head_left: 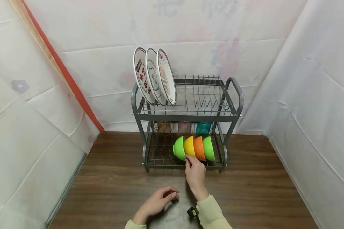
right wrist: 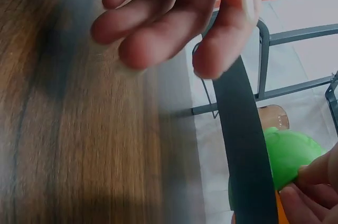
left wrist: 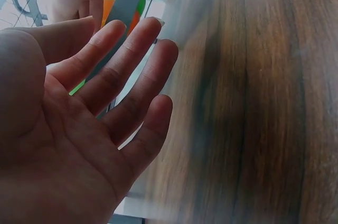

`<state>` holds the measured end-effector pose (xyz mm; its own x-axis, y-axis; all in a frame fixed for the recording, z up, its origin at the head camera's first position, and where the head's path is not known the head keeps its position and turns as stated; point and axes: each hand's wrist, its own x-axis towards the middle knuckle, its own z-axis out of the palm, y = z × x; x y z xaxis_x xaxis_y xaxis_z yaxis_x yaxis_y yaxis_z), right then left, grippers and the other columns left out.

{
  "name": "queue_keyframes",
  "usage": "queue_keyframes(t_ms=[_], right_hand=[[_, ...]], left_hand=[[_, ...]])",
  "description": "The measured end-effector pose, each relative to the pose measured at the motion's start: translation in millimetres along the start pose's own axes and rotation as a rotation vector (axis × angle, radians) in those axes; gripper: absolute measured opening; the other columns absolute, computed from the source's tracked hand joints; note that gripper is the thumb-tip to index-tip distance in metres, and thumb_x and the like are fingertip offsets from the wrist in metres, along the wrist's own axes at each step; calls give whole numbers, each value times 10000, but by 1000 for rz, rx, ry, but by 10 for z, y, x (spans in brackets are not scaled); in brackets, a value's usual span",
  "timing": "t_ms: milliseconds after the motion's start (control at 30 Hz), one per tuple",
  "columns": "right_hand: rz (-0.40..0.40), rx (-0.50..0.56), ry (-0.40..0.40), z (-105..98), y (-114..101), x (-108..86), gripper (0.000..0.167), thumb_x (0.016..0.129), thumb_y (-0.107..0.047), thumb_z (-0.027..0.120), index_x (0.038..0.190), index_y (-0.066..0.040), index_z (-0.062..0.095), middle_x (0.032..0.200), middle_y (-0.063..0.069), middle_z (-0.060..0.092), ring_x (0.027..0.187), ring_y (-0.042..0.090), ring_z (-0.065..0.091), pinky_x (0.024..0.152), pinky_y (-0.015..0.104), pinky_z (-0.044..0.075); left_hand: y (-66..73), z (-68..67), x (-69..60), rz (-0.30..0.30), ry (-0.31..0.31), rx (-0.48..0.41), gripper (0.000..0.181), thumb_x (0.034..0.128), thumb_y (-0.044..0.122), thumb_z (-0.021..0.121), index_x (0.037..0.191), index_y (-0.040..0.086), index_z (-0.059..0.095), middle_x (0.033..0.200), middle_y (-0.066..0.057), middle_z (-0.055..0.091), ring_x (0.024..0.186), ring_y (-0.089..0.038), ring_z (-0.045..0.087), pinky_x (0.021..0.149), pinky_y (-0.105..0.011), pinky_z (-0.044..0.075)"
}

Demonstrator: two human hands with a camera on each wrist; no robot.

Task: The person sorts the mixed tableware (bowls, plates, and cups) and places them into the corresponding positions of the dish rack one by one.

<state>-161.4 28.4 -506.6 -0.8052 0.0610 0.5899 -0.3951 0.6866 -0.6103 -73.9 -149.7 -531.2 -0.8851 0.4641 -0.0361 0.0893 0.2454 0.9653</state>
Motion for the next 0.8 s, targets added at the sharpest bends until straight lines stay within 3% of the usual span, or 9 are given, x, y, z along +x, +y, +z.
queue_keyframes(t_ms=[167, 267, 433, 600, 733, 800], right_hand=[[-39, 0, 39, -119, -15, -6, 117, 860, 12, 741, 952, -49, 779, 899, 67, 746, 806, 239, 719, 697, 413, 576], [-58, 9, 49, -198, -14, -17, 136, 842, 49, 733, 921, -54, 772, 873, 48, 735, 770, 227, 707, 670, 401, 573], [-83, 10, 33, -338, 18, -55, 148, 845, 48, 722, 917, -75, 764, 873, 48, 728, 753, 189, 689, 652, 363, 569], [-124, -13, 6, -490, 91, -72, 150, 836, 27, 736, 939, -79, 761, 885, 38, 720, 746, 169, 664, 632, 347, 554], [-165, -44, 1, -577, 142, -83, 172, 820, -1, 755, 978, -69, 749, 941, 41, 719, 825, 217, 664, 678, 385, 552], [-191, -51, 5, -612, 151, -83, 205, 812, -18, 759, 1012, -58, 737, 985, 58, 712, 885, 256, 648, 733, 412, 543]], left_hand=[[73, -52, -18, 3, 32, 30, 268, 1048, 213, 520, 1157, 15, 663, 1022, -101, 717, 972, -309, 667, 839, -273, 496], [158, -78, -27, 38, 87, 92, 250, 1047, 238, 526, 1131, 62, 683, 1000, -85, 722, 936, -279, 678, 815, -280, 506], [317, -128, 4, 94, 246, 297, 177, 1037, 260, 551, 1027, 190, 714, 928, 94, 706, 881, -95, 656, 783, -341, 534], [446, -133, 98, 111, 353, 441, 119, 1015, 286, 596, 990, 242, 704, 924, 181, 650, 882, -35, 609, 763, -365, 522], [482, -111, 171, 221, 503, 618, 56, 947, 258, 691, 979, 217, 711, 930, 158, 651, 863, -52, 597, 737, -320, 507], [489, -118, 212, 282, 589, 729, 110, 910, 260, 727, 995, 191, 717, 970, 112, 669, 890, -100, 606, 754, -344, 509]])
